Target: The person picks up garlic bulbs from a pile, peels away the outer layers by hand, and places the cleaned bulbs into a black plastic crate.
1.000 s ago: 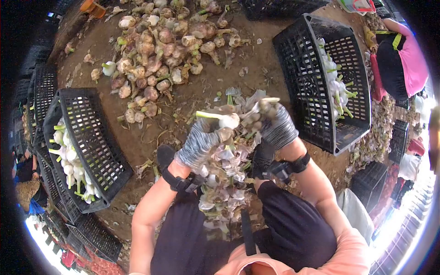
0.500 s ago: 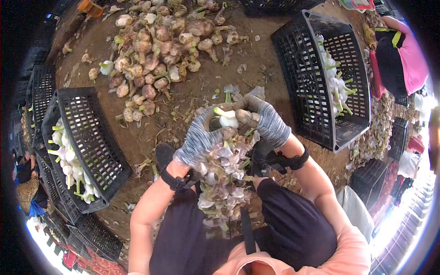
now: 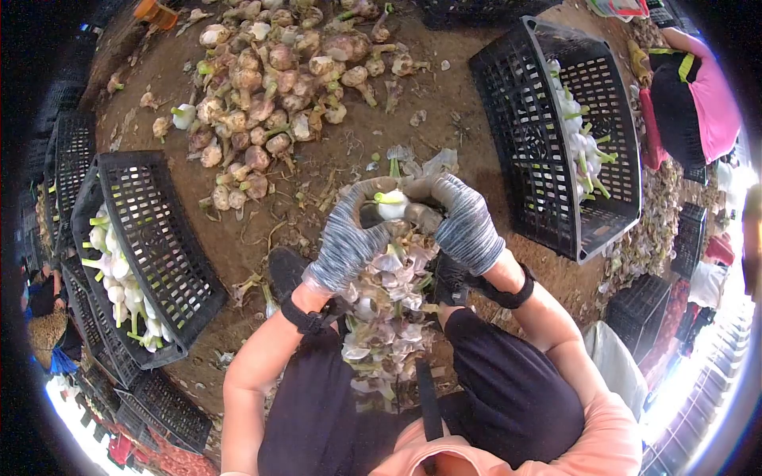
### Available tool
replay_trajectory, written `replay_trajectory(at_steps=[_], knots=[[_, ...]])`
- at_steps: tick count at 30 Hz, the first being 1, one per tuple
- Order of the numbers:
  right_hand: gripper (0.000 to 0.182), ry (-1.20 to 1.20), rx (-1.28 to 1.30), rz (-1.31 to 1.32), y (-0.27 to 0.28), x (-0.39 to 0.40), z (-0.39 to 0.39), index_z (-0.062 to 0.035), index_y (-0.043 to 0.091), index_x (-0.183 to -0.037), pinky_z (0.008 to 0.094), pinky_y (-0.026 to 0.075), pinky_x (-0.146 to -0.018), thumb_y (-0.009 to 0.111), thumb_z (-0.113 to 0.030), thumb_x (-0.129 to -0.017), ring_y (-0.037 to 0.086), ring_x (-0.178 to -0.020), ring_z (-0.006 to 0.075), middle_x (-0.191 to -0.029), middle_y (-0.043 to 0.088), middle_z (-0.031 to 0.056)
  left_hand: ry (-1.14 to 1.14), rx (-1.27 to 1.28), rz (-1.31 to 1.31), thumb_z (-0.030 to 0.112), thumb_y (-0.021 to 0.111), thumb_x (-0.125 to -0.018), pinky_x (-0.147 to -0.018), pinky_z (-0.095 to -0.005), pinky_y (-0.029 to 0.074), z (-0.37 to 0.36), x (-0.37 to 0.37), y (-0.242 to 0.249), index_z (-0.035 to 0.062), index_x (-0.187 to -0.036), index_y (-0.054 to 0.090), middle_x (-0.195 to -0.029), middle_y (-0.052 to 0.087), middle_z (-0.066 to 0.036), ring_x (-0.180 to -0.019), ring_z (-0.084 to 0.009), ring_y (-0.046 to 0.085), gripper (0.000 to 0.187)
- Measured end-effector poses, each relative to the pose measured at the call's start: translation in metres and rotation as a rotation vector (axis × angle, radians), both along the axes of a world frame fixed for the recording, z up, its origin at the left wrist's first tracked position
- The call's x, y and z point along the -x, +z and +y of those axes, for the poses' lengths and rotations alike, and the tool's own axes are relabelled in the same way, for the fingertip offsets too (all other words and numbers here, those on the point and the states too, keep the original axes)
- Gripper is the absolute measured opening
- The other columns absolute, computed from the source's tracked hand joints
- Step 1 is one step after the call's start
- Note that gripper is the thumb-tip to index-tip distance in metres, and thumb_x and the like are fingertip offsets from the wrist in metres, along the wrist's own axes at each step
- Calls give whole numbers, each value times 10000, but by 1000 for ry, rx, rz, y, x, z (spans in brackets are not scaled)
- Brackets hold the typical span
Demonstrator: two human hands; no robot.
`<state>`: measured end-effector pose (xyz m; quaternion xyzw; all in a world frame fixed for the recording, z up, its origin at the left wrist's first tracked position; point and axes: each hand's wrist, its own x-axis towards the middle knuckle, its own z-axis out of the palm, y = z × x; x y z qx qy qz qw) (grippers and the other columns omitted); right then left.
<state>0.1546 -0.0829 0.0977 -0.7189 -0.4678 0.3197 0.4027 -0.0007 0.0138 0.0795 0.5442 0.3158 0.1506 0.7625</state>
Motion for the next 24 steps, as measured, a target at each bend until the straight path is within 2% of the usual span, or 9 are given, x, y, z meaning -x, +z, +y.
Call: replay_trajectory(at_steps=[5, 7, 12, 14, 15, 16, 19, 22, 24], knots=[[165, 2, -17, -135, 5, 4, 2, -33, 596, -901, 383, 483, -628, 640, -114, -764, 592, -702, 334, -782, 605, 162, 53, 101, -25, 168, 788, -689, -944, -326, 404, -7, 1, -2, 51, -1170, 521, -1153, 559, -72, -1072, -177, 516, 562], [128, 3, -7, -258, -1, 5, 1, -32, 583, -882, 395, 482, -631, 612, -113, -787, 590, -702, 343, -739, 594, 165, 23, -11, 40, 172, 784, -695, -941, -323, 407, -5, 2, -5, 53, -1184, 515, -1141, 567, -70, -1066, -169, 521, 571], [129, -76, 109, -172, -28, -10, -5, -26, 578, -892, 399, 476, -642, 575, -135, -822, 590, -705, 347, -749, 595, 194, -153, 52, -41, 230, 768, -715, -938, -319, 410, 3, 3, 3, 51, -1211, 501, -1142, 575, -68, -1050, -168, 537, 591], [155, -86, 106, 73, -29, -14, -10, -16, 580, -937, 376, 472, -628, 568, -126, -828, 584, -647, 276, -755, 603, 163, -178, 335, -124, 237, 760, -721, -939, -321, 406, 9, 3, 4, 56, -1226, 490, -1163, 563, -61, -1068, -174, 526, 600], [180, -152, 171, 442, -28, -16, -11, -7, 575, -984, 316, 470, -646, 558, -120, -845, 555, -666, 165, -780, 607, 81, -177, 254, -166, 230, 759, -720, -943, -321, 400, 14, 0, 6, 52, -1248, 466, -1172, 552, -59, -1085, -171, 512, 629], [180, -148, 170, 441, -26, -16, -12, -7, 575, -984, 316, 470, -646, 558, -120, -845, 555, -666, 165, -780, 607, 81, -174, 253, -167, 230, 759, -720, -943, -321, 400, 13, 1, 4, 52, -1248, 466, -1172, 552, -59, -1085, -171, 512, 629], [154, -313, 161, 853, 3, -7, -7, -11, 567, -1000, 237, 446, -743, 520, -100, -883, 527, -796, 88, -849, 592, 13, 51, 283, -105, 223, 726, -753, -931, -317, 409, 7, 2, -14, 46, -1254, 453, -1155, 552, -68, -1072, -173, 512, 597], [155, -203, -59, 598, -18, 5, -13, -16, 566, -1007, 237, 456, -689, 522, -99, -883, 531, -773, 74, -833, 585, 23, 132, 549, -189, 234, 695, -790, -903, -306, 426, 6, -5, 2, 39, -1240, 462, -1119, 568, -65, -1033, -169, 530, 543], [158, -181, -70, 633, -10, 5, -11, -24, 565, -1001, 238, 463, -634, 545, -106, -868, 544, -762, 86, -833, 583, 35, 215, 604, -170, 261, 670, -818, -876, -290, 439, 2, -4, -7, 24, -1217, 482, -1091, 582, -60, -983, -157, 550, 500]])
